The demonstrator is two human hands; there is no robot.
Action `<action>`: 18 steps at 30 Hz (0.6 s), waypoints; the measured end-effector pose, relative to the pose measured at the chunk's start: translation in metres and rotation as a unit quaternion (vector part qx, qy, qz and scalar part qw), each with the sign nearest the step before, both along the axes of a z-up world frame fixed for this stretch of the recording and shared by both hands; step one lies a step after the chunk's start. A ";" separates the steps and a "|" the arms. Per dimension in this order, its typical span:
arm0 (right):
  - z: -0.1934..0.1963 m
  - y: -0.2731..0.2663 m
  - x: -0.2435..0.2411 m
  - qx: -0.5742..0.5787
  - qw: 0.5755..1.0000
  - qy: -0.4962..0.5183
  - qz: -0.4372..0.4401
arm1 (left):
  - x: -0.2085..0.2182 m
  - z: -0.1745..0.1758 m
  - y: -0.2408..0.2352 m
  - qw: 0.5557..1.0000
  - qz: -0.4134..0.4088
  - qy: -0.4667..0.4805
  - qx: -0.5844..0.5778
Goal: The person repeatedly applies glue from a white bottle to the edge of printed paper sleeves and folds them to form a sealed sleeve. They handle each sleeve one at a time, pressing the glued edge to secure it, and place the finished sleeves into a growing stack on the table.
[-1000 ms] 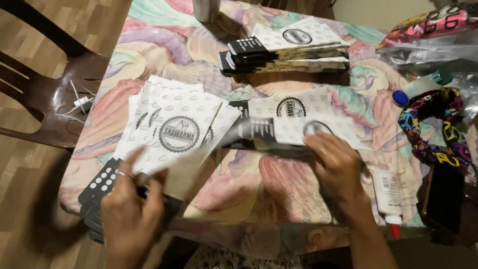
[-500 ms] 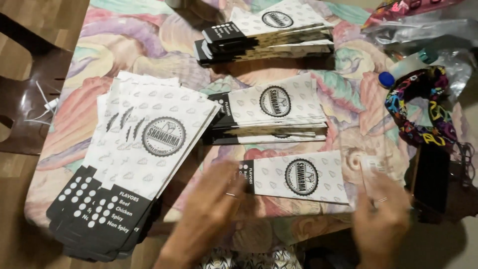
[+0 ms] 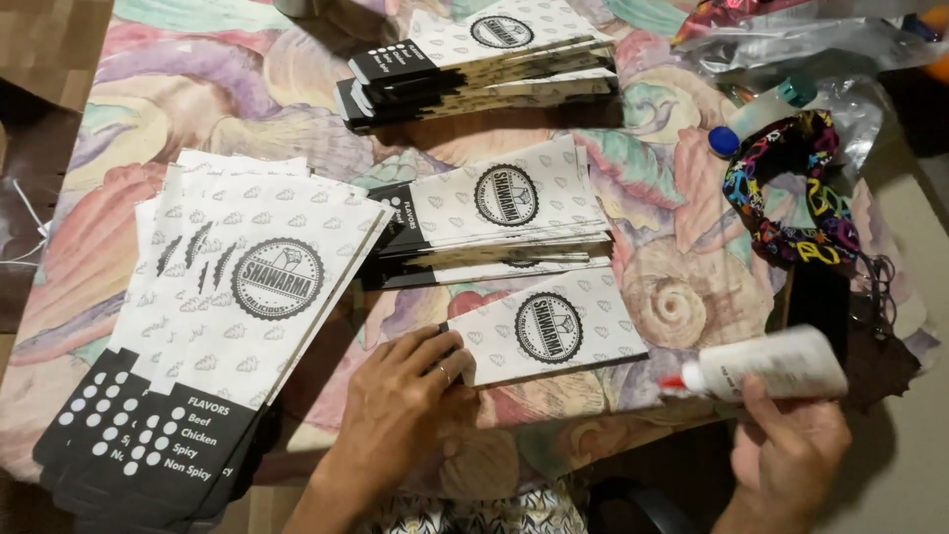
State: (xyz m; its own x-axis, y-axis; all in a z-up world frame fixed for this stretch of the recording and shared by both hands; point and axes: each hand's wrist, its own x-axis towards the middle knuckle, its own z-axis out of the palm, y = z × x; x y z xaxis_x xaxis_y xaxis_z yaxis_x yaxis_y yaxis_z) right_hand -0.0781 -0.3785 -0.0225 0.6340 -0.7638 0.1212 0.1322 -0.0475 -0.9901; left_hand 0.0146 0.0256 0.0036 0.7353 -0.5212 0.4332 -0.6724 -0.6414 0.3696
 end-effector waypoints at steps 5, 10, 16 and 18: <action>-0.036 0.031 -0.005 0.010 0.996 -0.086 -0.023 | 0.011 0.012 0.002 0.998 -0.001 0.059 -0.022; -0.019 0.088 0.011 -0.122 0.990 -0.040 0.051 | 0.022 0.026 0.006 0.990 0.037 0.139 0.001; -0.046 0.061 0.017 -0.134 0.991 -0.006 -0.011 | 0.036 0.020 0.011 0.984 0.049 0.165 0.041; -0.053 0.033 0.015 -0.164 0.986 -0.013 -0.032 | 0.037 0.025 0.013 0.979 0.046 0.194 0.042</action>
